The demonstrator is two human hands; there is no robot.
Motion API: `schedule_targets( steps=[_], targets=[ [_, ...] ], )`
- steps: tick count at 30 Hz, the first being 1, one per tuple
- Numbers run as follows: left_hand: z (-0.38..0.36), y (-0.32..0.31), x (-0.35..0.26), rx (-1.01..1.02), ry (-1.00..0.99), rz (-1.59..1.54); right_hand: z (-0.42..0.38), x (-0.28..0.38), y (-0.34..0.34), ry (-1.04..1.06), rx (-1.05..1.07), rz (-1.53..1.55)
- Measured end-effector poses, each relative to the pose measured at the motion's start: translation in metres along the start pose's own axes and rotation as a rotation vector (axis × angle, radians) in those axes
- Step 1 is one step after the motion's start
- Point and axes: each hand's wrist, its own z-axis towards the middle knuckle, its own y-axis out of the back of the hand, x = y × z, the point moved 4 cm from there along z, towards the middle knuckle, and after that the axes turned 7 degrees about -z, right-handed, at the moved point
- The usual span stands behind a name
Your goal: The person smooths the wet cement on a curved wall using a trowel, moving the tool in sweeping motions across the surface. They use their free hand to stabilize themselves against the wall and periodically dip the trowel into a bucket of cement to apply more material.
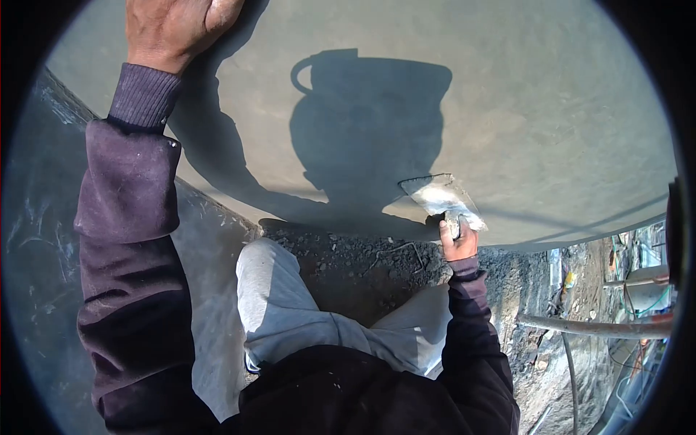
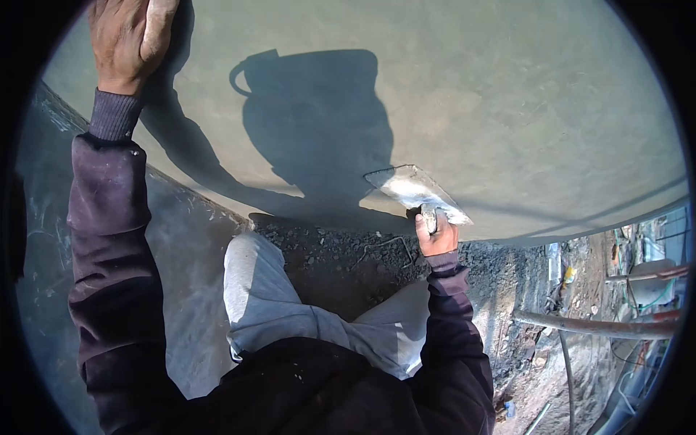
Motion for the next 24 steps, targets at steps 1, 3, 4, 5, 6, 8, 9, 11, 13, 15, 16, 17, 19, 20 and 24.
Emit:
schedule_targets(
  steps=[1, 3, 4, 5, 6, 8, 9, 11, 13, 15, 16, 17, 19, 20, 24],
  targets=[
    [-0.001, 0.001, 0.0, -0.001, 0.007, -0.009, 0.01, 0.027, 0.003, 0.07, -0.038, 0.09],
    [-0.003, 0.001, 0.002, -0.002, 0.007, -0.013, 0.017, 0.071, -0.023, 0.053, 0.061, 0.012],
    [-0.003, 0.0, 0.005, -0.015, -0.017, 0.0, 0.015, 0.073, -0.041, 0.072, 0.129, -0.104],
    [-0.003, -0.001, 0.007, -0.028, -0.042, 0.014, 0.008, 0.057, -0.049, -0.005, 0.183, -0.238],
    [-0.003, -0.002, 0.009, -0.041, -0.067, 0.029, -0.003, 0.035, -0.057, -0.078, 0.234, -0.371],
    [-0.006, -0.006, 0.011, -0.058, -0.093, 0.056, -0.02, -0.03, -0.034, -0.125, 0.142, -0.327],
    [-0.008, -0.006, 0.011, -0.049, -0.09, 0.075, -0.024, -0.052, -0.013, -0.124, 0.068, -0.167],
    [-0.015, -0.006, 0.006, -0.028, -0.073, 0.085, 0.0, -0.026, 0.035, -0.021, -0.045, 0.013],
    [-0.016, -0.006, 0.001, -0.023, -0.054, 0.06, 0.028, 0.038, 0.048, 0.012, 0.06, 0.083],
    [-0.009, -0.004, 0.005, -0.038, -0.047, 0.057, 0.033, 0.085, 0.012, 0.163, -0.056, 0.133],
    [-0.006, -0.003, 0.005, -0.033, -0.044, 0.049, 0.028, 0.096, -0.007, 0.059, -0.006, 0.216],
    [-0.004, -0.002, 0.005, -0.028, -0.041, 0.041, 0.018, 0.077, -0.034, 0.078, -0.043, -0.013],
    [0.001, 0.001, 0.004, -0.023, -0.049, 0.013, -0.005, 0.038, -0.047, 0.002, -0.047, -0.173],
    [0.001, 0.001, 0.004, -0.022, -0.043, 0.013, -0.01, 0.014, -0.042, 0.011, -0.1, -0.186],
    [-0.001, 0.0, 0.003, -0.04, -0.025, 0.007, 0.007, 0.044, 0.01, -0.002, -0.139, 0.102]
  ],
)
